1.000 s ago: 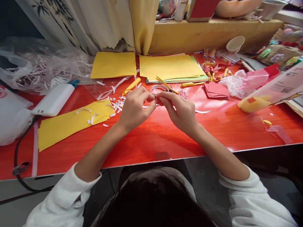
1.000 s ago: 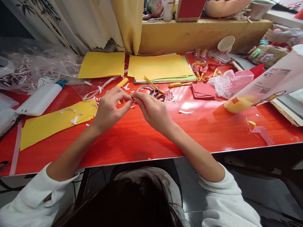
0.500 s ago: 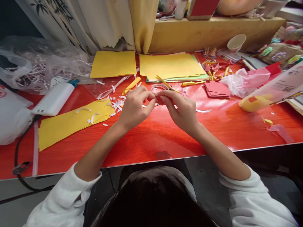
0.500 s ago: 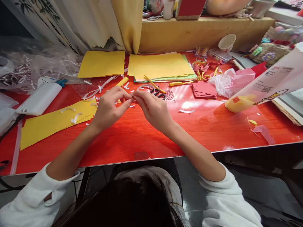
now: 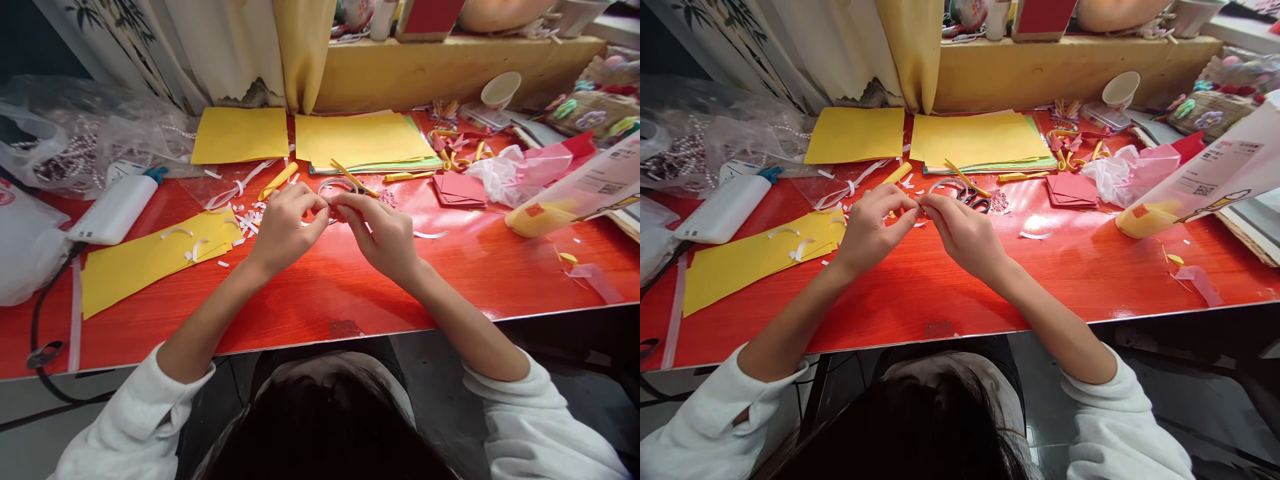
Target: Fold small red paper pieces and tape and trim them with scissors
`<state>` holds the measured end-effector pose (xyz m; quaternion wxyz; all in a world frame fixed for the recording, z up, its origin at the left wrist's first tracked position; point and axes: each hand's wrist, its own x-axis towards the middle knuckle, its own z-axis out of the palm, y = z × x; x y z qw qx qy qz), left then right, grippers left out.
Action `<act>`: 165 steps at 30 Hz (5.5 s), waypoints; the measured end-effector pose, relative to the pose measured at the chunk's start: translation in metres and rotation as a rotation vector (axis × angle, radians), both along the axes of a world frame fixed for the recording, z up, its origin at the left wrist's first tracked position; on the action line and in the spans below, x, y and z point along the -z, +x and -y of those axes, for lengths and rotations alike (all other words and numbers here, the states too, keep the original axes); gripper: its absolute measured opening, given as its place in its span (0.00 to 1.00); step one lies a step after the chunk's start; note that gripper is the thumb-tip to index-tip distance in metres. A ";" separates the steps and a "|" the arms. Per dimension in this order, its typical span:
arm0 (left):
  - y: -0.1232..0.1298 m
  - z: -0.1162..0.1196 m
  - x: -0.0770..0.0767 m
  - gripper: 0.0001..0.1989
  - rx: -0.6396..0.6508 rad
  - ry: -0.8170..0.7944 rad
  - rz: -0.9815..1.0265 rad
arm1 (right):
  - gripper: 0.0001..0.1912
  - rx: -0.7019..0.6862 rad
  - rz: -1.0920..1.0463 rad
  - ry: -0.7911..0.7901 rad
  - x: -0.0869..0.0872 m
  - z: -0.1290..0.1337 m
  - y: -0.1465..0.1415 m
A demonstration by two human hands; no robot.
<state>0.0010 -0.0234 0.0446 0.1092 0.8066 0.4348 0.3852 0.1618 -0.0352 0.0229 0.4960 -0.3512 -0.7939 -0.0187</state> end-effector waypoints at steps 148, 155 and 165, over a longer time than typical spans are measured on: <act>-0.004 -0.004 0.012 0.11 0.044 0.123 -0.190 | 0.08 -0.239 -0.496 -0.913 -0.015 -0.003 0.005; -0.005 -0.006 0.013 0.12 0.040 0.171 -0.251 | 0.08 -0.249 -0.501 -0.926 -0.014 -0.004 0.006; -0.005 -0.008 0.014 0.11 0.046 0.201 -0.323 | 0.08 -0.234 -0.461 -1.002 -0.013 -0.008 0.005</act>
